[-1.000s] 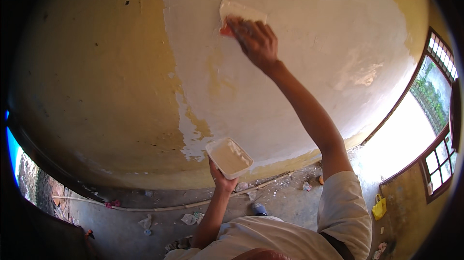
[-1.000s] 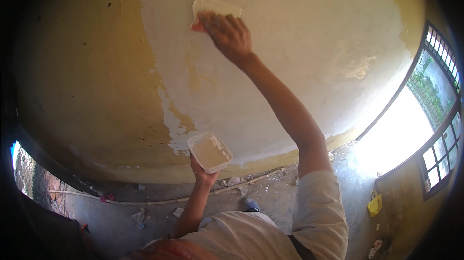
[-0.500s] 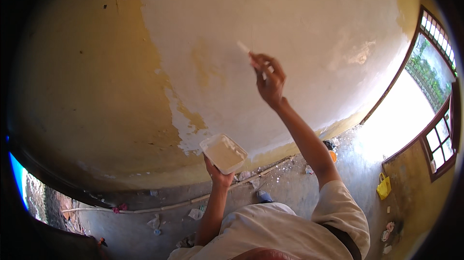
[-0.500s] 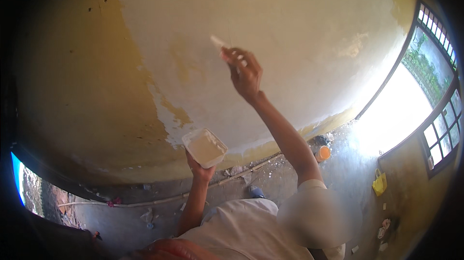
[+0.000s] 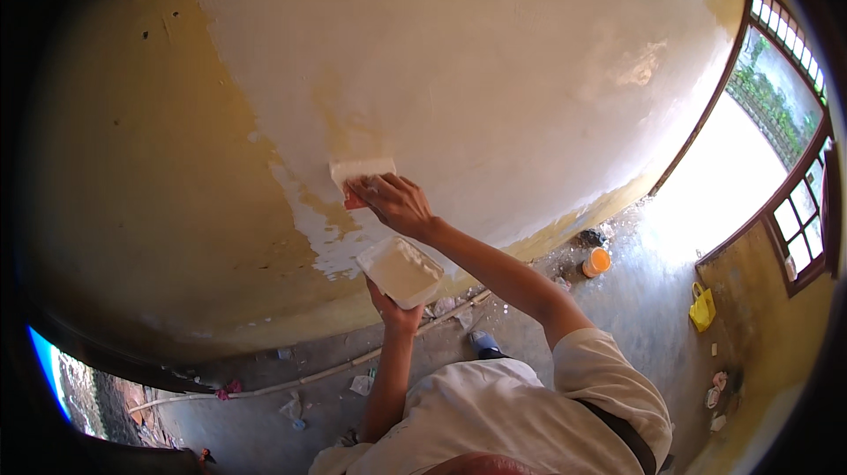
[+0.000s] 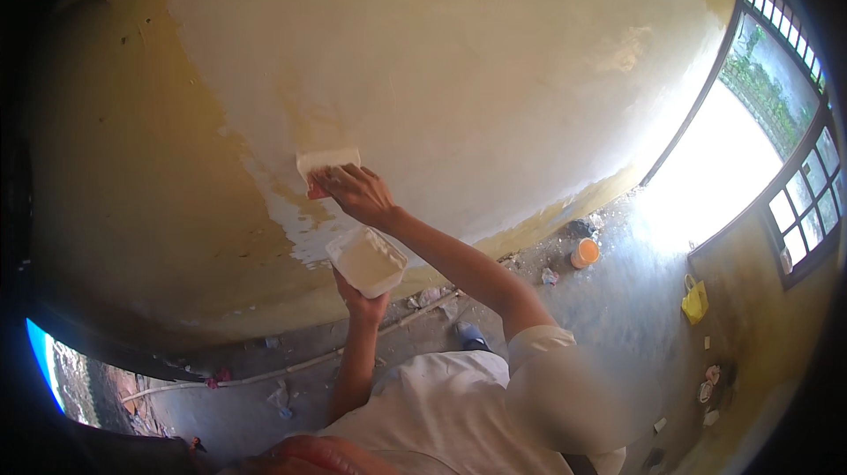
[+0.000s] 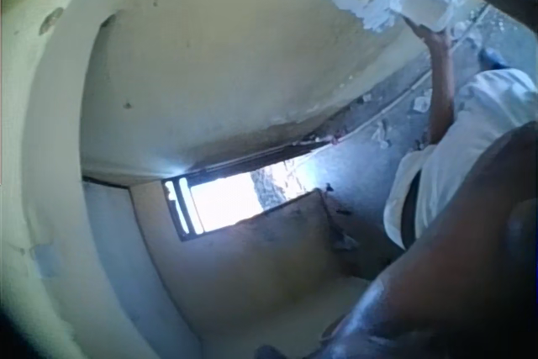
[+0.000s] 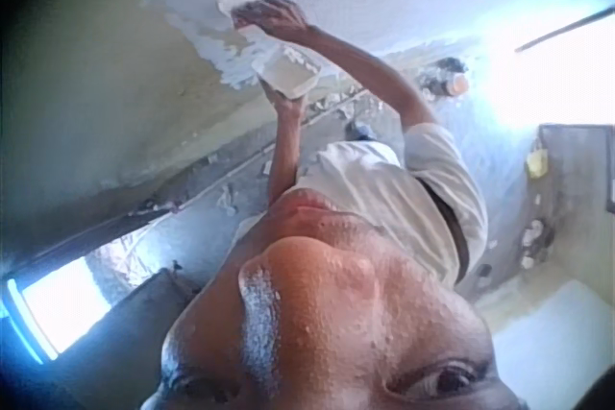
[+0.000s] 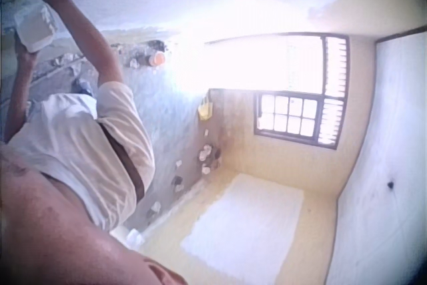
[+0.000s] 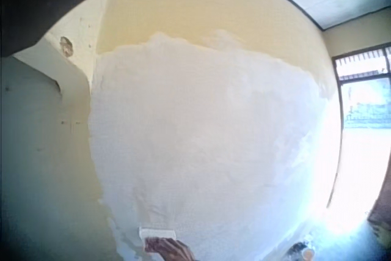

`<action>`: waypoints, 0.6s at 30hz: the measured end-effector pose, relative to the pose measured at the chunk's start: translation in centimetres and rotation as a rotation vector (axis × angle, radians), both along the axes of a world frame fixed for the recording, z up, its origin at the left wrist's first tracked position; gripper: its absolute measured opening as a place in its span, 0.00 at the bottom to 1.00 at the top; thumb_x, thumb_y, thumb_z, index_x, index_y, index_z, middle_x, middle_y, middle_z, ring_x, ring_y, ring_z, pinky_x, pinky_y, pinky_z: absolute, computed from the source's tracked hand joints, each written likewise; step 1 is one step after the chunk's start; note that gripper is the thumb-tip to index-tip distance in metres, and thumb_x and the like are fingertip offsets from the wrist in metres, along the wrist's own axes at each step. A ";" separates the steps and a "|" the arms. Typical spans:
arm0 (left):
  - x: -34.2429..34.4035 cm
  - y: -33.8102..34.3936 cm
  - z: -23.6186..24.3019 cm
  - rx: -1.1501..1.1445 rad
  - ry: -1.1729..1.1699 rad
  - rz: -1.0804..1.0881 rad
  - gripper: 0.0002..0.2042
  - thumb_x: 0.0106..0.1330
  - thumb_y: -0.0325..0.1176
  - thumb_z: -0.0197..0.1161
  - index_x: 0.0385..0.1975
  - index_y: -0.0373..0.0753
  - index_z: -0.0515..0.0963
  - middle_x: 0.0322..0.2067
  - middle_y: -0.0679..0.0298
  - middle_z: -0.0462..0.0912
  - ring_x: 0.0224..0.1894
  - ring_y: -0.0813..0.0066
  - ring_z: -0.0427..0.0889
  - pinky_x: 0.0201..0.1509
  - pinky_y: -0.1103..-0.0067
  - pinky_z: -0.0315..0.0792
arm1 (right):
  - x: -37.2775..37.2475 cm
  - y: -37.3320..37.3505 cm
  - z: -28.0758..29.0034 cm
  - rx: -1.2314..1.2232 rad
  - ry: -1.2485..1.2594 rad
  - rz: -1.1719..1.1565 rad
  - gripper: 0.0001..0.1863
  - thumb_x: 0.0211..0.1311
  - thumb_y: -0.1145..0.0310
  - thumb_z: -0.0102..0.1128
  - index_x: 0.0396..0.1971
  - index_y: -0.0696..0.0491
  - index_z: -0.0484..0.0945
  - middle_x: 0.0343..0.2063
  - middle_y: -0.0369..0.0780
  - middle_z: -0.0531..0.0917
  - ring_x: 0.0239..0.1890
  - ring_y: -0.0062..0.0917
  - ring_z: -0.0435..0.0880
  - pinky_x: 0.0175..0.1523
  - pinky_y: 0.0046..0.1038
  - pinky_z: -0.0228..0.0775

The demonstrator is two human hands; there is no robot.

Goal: The person uses a scraper to apply plaster or wall putty from a plastic container onto a damaged section of a wall, smoothing it out with repeated strokes.

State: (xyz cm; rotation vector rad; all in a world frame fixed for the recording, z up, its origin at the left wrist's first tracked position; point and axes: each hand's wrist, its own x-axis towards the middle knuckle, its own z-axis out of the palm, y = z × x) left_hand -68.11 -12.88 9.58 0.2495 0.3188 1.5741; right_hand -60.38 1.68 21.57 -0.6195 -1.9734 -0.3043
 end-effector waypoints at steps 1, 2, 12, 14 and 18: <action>0.0 0.2 -0.1 0.019 0.036 0.012 0.28 0.71 0.63 0.50 0.65 0.55 0.70 0.59 0.72 0.77 0.64 0.68 0.74 0.68 0.60 0.68 | 0.7 -0.5 -0.9 -0.002 0.004 -0.011 0.25 0.55 0.74 0.68 0.56 0.43 0.82 0.45 0.35 0.84 0.40 0.30 0.85 0.42 0.30 0.82; 0.1 0.3 -0.2 0.018 0.040 0.000 0.28 0.71 0.63 0.50 0.65 0.55 0.70 0.59 0.72 0.77 0.64 0.68 0.74 0.68 0.60 0.68 | 1.8 -0.9 -1.7 -0.102 0.055 0.020 0.23 0.57 0.74 0.67 0.54 0.43 0.82 0.44 0.35 0.84 0.40 0.29 0.85 0.42 0.31 0.82; 1.2 1.0 0.4 -0.024 -0.006 -0.043 0.27 0.72 0.61 0.51 0.62 0.51 0.72 0.59 0.70 0.77 0.62 0.67 0.75 0.68 0.61 0.68 | 24.4 7.5 14.7 0.079 1.006 -0.518 0.12 0.73 0.71 0.57 0.51 0.55 0.85 0.40 0.40 0.86 0.42 0.24 0.86 0.49 0.26 0.78; 1.4 1.2 0.4 -0.030 -0.022 -0.058 0.27 0.72 0.61 0.51 0.62 0.51 0.72 0.59 0.70 0.77 0.62 0.66 0.75 0.68 0.61 0.68 | 25.2 8.9 17.6 0.123 1.000 -0.537 0.12 0.73 0.70 0.58 0.51 0.53 0.85 0.39 0.39 0.86 0.42 0.24 0.86 0.49 0.26 0.78; 2.1 2.1 0.3 -0.021 -0.033 -0.059 0.26 0.73 0.60 0.50 0.62 0.51 0.72 0.59 0.69 0.78 0.62 0.66 0.76 0.68 0.60 0.69 | 18.9 10.7 17.2 0.328 0.669 -0.685 0.18 0.66 0.71 0.64 0.54 0.40 0.85 0.35 0.36 0.84 0.31 0.29 0.84 0.34 0.33 0.74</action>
